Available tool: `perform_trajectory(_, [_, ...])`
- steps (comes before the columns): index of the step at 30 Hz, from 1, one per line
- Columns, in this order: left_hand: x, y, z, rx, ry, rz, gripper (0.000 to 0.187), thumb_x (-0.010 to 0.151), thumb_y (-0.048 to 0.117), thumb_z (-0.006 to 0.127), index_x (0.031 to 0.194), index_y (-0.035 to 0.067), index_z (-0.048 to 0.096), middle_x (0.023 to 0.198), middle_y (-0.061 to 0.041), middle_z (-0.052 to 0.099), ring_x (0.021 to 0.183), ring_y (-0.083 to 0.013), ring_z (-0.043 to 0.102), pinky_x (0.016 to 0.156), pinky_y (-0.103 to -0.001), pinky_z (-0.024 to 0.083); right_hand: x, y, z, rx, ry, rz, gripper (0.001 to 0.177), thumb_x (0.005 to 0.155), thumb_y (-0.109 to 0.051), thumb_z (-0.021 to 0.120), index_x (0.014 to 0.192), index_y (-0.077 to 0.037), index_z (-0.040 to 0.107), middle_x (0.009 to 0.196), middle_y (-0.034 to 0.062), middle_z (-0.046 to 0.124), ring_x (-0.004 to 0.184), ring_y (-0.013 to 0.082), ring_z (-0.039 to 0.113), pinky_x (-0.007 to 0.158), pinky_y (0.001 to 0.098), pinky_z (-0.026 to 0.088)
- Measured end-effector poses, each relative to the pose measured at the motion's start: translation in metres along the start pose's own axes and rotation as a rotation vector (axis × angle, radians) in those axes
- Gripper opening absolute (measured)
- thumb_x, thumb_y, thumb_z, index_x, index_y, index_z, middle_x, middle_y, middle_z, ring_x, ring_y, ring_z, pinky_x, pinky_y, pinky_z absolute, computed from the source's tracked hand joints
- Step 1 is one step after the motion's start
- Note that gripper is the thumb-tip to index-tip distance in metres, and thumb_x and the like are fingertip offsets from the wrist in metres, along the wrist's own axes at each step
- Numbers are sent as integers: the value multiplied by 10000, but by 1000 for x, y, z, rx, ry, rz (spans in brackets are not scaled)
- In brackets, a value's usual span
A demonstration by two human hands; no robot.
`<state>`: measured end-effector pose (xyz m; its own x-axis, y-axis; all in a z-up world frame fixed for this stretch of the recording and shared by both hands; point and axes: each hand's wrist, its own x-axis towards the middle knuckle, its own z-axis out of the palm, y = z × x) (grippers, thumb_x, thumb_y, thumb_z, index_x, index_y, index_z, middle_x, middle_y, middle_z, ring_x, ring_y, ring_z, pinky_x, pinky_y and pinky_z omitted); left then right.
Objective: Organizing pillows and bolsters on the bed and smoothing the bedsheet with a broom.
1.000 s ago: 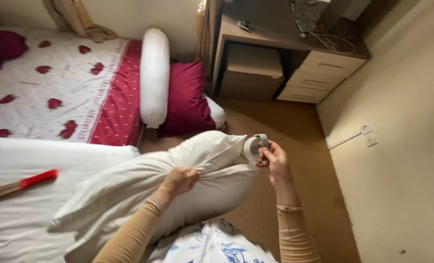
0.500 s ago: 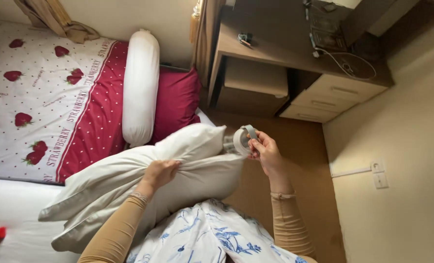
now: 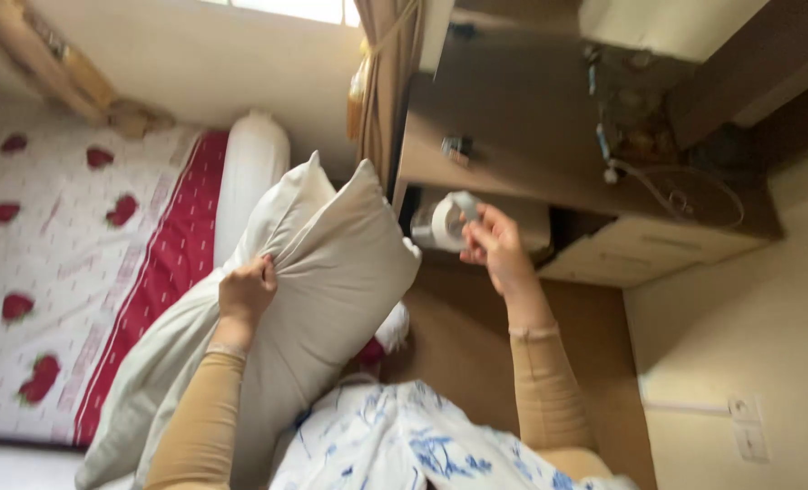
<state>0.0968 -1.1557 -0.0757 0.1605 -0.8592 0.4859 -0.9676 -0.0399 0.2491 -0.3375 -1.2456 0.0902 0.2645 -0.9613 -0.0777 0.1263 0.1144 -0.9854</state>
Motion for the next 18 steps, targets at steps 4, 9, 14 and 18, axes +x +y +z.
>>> perform_trajectory(4, [94, -15, 57, 109, -63, -152, 392, 1034, 337, 579, 786, 88, 751, 708, -221, 697, 639, -405, 703, 631, -513, 581, 51, -1, -33, -62, 22, 90, 207, 1020, -120, 524, 1176, -69, 650, 783, -66, 565, 605, 1, 455, 642, 234, 556])
perform_trajectory(9, [186, -32, 123, 203, -63, -275, 392, 1045, 341, 573, 820, 81, 761, 778, -217, 720, 694, -414, 711, 631, -526, 571, 116, 9, -81, 5, -13, 152, 188, 1026, -127, 527, 1160, -71, 647, 778, -68, 550, 602, 3, 442, 630, 241, 545])
perform_trajectory(14, [244, 6, 208, 145, -122, -299, 345, 1000, 308, 588, 825, 58, 750, 895, -188, 738, 796, -400, 712, 703, -520, 563, 204, 10, -127, -74, -28, 206, 194, 1024, -130, 519, 1144, -74, 661, 772, -71, 551, 591, -3, 435, 602, 239, 529])
perform_trajectory(18, [271, 99, 270, -212, -472, -306, 244, 945, 297, 616, 887, 97, 743, 882, -167, 742, 828, -370, 722, 757, -495, 564, 307, 6, -160, -37, -31, 232, 227, 992, -124, 534, 1168, -90, 674, 754, -76, 562, 561, 7, 450, 590, 244, 535])
